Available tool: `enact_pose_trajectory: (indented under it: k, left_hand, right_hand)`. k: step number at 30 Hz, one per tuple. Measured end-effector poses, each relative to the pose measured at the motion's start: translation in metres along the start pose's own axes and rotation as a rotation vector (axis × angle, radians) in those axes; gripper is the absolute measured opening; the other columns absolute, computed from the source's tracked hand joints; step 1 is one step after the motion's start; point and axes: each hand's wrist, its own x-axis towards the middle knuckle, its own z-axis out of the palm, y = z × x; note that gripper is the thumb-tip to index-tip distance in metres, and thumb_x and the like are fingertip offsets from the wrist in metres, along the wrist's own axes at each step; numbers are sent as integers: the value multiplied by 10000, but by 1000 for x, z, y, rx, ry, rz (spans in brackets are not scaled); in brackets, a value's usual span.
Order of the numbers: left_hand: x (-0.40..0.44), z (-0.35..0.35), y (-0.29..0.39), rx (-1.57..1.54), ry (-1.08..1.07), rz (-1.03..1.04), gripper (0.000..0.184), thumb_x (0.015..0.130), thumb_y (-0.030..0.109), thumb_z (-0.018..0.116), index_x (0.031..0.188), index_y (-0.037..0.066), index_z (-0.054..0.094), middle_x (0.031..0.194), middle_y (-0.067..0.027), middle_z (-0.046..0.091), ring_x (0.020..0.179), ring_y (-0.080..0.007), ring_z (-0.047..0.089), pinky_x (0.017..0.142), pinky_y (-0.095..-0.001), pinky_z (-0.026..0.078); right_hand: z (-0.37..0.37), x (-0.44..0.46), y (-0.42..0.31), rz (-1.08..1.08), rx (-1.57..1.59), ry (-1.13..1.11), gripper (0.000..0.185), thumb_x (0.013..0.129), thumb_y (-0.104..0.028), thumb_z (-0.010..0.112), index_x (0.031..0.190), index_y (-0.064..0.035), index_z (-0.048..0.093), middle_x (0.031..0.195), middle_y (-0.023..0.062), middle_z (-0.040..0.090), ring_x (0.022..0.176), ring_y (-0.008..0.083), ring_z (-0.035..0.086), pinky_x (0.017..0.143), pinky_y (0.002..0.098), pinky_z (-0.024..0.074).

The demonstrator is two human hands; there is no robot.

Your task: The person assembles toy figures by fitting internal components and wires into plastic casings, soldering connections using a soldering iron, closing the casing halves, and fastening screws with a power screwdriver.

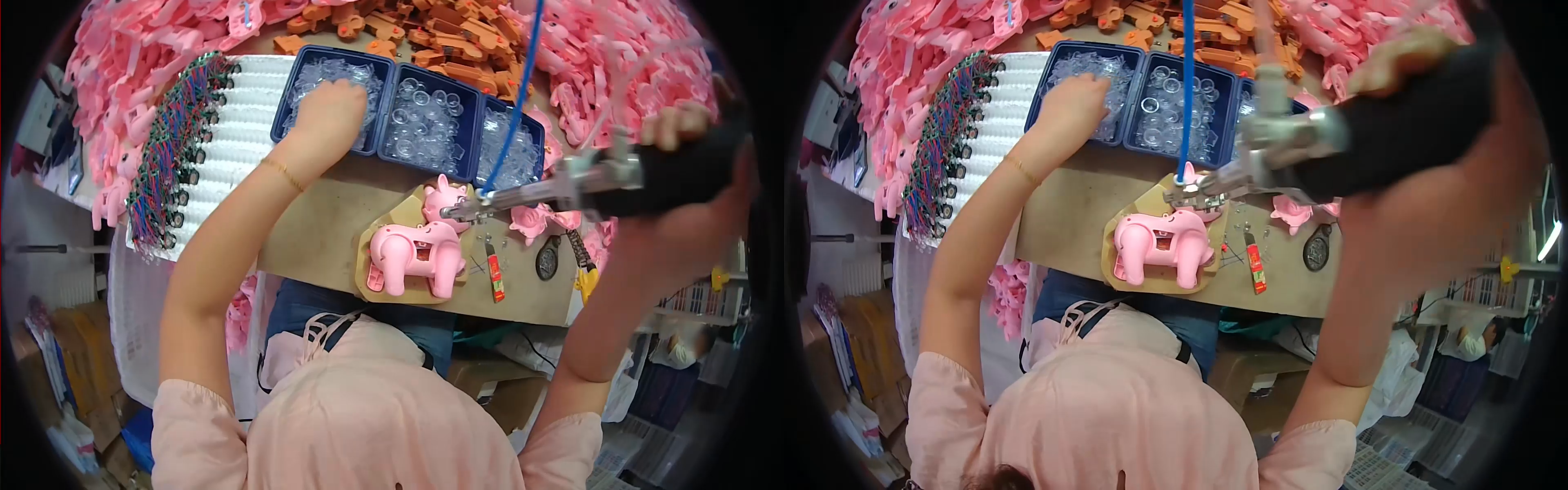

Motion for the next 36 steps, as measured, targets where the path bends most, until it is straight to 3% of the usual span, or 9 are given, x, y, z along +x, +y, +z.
enact_pose_trajectory:
  k: [8,13,16,22,24,25,28,31,36]
  left_hand:
    - [3,18,-16,-85,92,77,88,744,95,589,801,31,609,870,-125,610,830,-286,605,690,-395,522]
    - [10,20,-16,-73,136,62,156,741,175,594,735,19,595,811,-123,596,798,-292,597,696,-400,521]
    - [10,0,-13,-220,223,-36,195,739,184,574,671,1,573,761,-120,579,745,-300,580,666,-383,505]
    - [-46,-42,1,-1051,210,-128,191,750,123,597,644,-24,536,836,-105,630,678,-185,597,607,-285,459]
    - [-75,-40,9,-1252,151,-210,165,761,99,604,670,-26,547,863,-108,643,666,-143,586,602,-265,459]
    - [-90,-37,13,-1454,87,-292,140,771,75,612,695,-29,557,890,-110,656,653,-101,574,596,-244,460]
    - [-143,-44,33,-1225,-93,-431,112,790,63,606,735,-27,566,884,-128,662,647,-97,581,591,-243,480]
    - [-175,-48,48,-1190,-131,-284,80,768,65,614,782,-8,583,872,-133,653,679,-183,616,633,-281,503]
    - [-195,-44,64,-1142,-181,-123,79,746,15,614,794,-12,557,953,-167,636,788,-214,635,667,-294,515]
  right_hand:
    - [14,-30,20,235,141,13,372,882,-385,488,824,-18,478,741,49,461,656,148,431,642,273,346]
    - [14,-41,43,139,210,-105,301,918,-251,447,1114,-23,449,717,56,452,629,149,430,606,280,379]
    - [25,-33,38,202,106,-149,290,922,-255,444,1102,-27,458,716,60,458,634,154,431,612,285,383]
    - [18,3,3,288,337,-104,278,853,-340,511,901,-74,447,839,86,428,712,167,439,672,310,397]
    - [49,-2,15,-11,28,-211,660,766,-697,514,721,-41,569,678,68,595,545,166,547,569,283,475]
    - [63,-16,20,325,715,-209,627,816,-657,485,691,-47,567,642,64,567,542,161,533,532,265,452]
    - [62,-30,24,235,547,-194,463,842,-510,478,775,-54,517,703,60,511,599,153,493,581,272,414]
    - [58,-36,23,77,294,-155,229,882,-290,468,901,-63,441,793,54,426,683,139,433,656,282,357]
    - [60,-39,26,314,280,-236,205,894,-257,465,870,-54,453,713,29,429,623,132,411,623,273,329]
